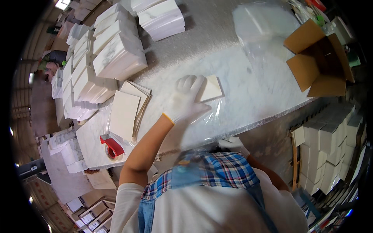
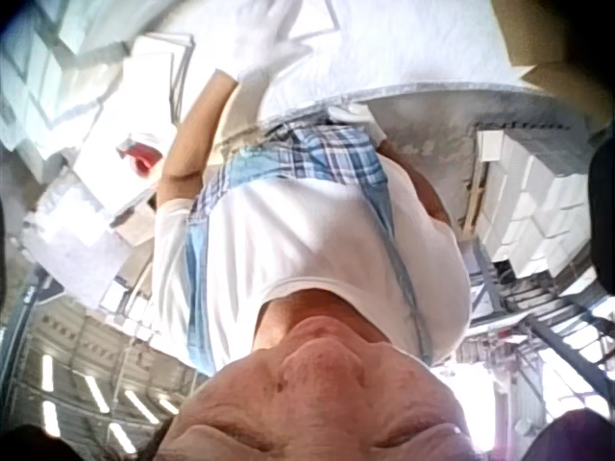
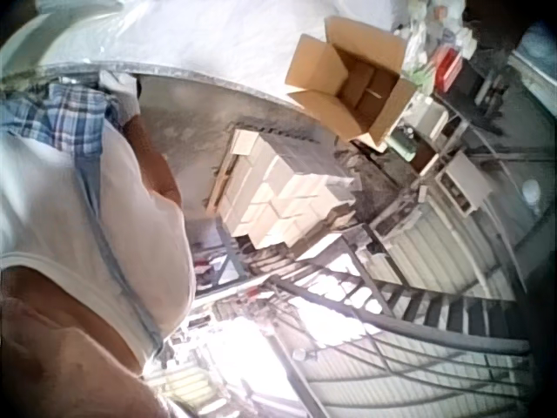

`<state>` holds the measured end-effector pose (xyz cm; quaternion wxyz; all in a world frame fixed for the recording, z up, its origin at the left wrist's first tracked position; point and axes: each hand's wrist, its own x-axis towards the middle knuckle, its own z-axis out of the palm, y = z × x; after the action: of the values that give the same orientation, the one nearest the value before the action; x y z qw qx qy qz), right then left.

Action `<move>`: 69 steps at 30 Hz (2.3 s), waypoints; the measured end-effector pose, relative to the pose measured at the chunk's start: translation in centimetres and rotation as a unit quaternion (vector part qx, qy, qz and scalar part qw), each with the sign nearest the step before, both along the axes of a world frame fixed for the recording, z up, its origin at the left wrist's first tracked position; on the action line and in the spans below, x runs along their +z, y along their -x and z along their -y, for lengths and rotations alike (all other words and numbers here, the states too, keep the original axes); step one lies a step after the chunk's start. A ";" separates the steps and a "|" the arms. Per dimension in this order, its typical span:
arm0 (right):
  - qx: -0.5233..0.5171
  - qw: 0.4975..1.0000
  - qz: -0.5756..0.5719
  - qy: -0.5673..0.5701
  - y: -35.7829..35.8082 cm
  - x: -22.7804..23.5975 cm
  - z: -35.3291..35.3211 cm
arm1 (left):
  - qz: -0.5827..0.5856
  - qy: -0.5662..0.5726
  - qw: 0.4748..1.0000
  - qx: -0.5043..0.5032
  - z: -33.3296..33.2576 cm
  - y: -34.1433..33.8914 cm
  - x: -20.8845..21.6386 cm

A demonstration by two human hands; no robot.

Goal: The person wraps individual white ceramic tiles in plastic film, seals them with tape, and places them into a cardboard box. The person repeats this process for multiple tiles, stacking the wrapped units and organizing them on the table.

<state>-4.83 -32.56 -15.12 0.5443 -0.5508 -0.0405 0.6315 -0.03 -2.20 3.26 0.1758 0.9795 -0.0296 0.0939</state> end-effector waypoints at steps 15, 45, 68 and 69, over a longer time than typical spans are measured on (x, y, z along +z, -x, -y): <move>0.009 0.993 0.018 -0.118 -10.8 21.6 -5.4 | 0.068 0.009 0.986 0.155 1.4 7.4 -0.1; 0.025 0.896 0.442 0.027 -19.7 17.4 -16.6 | 0.039 0.491 0.762 0.420 -1.8 1.0 -8.7; -0.123 0.887 0.439 0.075 -20.1 13.0 -17.2 | 0.075 0.419 0.803 0.417 -1.6 0.2 -5.2; -0.119 0.883 0.444 0.088 -20.1 13.5 -17.3 | 0.060 0.423 0.808 0.405 -1.8 0.1 -5.1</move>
<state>15.25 -15.25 -1.66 0.4897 -0.8200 -0.1564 0.2517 -0.18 -0.44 -1.80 0.5167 0.7235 0.4024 0.2184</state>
